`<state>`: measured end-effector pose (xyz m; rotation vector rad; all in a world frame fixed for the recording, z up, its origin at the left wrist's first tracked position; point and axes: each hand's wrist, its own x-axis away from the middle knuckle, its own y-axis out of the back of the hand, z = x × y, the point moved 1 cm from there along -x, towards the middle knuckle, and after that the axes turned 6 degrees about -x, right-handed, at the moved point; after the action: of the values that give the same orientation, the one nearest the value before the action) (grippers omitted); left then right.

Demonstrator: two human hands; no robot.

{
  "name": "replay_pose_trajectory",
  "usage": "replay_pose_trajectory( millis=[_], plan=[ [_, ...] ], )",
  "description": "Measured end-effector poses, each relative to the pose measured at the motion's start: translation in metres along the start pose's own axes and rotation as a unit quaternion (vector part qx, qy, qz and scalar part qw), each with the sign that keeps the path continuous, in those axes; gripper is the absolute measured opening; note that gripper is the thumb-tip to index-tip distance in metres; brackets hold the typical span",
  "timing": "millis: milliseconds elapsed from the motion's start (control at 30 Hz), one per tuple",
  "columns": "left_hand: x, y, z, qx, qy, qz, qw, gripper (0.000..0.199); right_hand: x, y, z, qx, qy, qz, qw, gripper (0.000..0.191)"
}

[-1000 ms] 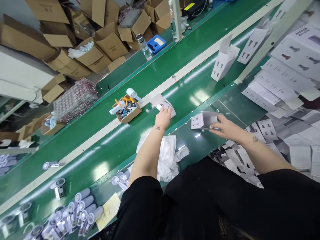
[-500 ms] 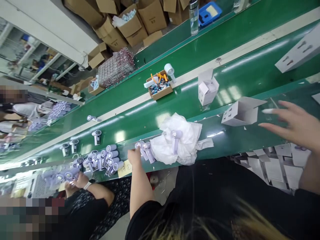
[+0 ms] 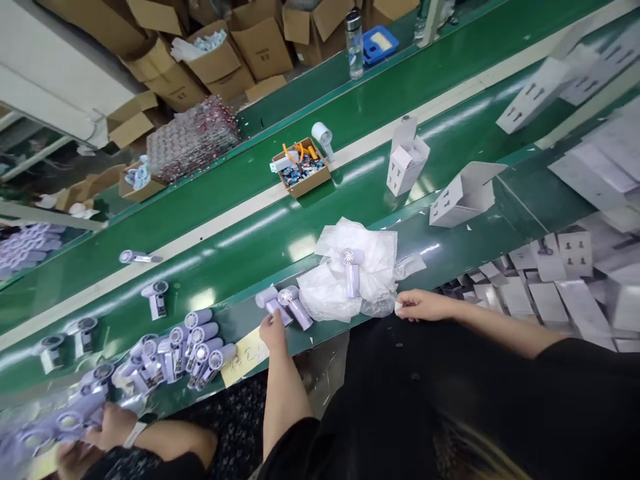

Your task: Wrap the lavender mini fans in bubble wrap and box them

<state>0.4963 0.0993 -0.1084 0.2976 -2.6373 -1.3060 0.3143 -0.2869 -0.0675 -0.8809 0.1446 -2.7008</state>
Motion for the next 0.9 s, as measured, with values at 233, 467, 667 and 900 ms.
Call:
replay_pose_trajectory(
  millis=[233,467,667,900],
  plan=[
    [0.066,-0.023,-0.090,0.302,0.079,0.092,0.945,0.034,-0.021,-0.021,-0.005,-0.365,0.017,-0.138,0.920,0.032],
    [0.171,-0.145,-0.224,0.260,-0.085,0.485,0.831,0.039,0.004,0.049,0.003,-0.509,0.176,-0.261,0.801,0.024],
    [0.170,-0.226,-0.268,-0.062,-0.364,0.418,0.830,0.035,0.047,0.120,-0.007,-0.470,0.190,-0.321,0.800,0.027],
    [0.146,-0.228,-0.318,-0.194,-0.369,0.380,0.826,0.019,0.060,0.137,-0.006,-0.469,0.206,-0.211,0.833,0.041]
  ],
)
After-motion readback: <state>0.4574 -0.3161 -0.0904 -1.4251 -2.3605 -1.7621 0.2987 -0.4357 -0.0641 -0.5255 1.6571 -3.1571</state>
